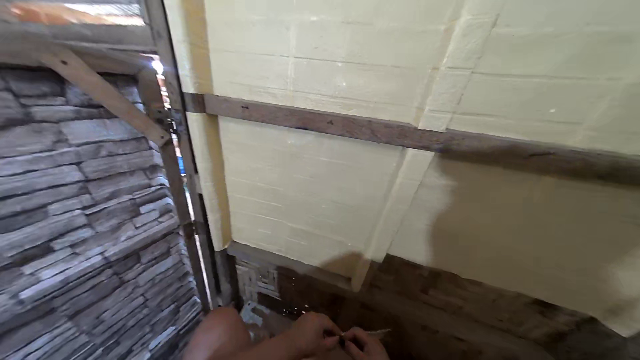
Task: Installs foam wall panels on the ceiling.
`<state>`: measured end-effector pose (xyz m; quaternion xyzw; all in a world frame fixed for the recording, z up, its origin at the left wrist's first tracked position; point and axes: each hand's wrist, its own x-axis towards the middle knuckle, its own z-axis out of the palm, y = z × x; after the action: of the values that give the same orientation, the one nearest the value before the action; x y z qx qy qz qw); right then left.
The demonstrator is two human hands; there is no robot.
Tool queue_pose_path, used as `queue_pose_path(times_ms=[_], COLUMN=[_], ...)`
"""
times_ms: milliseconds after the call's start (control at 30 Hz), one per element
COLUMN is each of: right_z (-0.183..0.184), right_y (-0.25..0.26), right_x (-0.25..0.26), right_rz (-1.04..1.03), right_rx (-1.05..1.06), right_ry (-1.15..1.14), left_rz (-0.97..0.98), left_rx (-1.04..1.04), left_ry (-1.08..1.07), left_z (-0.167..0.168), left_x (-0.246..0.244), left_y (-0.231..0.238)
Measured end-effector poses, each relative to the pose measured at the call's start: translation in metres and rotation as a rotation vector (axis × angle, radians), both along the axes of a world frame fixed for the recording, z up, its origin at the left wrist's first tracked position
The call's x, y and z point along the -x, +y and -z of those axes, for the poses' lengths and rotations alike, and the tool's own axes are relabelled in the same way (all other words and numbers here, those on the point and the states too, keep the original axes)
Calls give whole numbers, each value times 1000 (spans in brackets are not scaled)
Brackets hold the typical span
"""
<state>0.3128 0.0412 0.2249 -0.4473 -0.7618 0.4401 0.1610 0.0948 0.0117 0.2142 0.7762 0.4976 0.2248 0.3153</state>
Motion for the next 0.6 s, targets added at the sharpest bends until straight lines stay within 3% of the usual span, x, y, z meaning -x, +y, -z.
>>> queue_pose_path(times_ms=[433,600], right_z=[8,-13], right_y=[9,5], right_x=[-1,-3], right_rz=[9,0], right_rx=[-40,-23], right_ry=[58,57], left_rz=[-95,-161], left_rx=[-83,-88], left_ry=[-128,-192], left_z=[13,0], left_x=[-4,-9], left_y=[5,-1])
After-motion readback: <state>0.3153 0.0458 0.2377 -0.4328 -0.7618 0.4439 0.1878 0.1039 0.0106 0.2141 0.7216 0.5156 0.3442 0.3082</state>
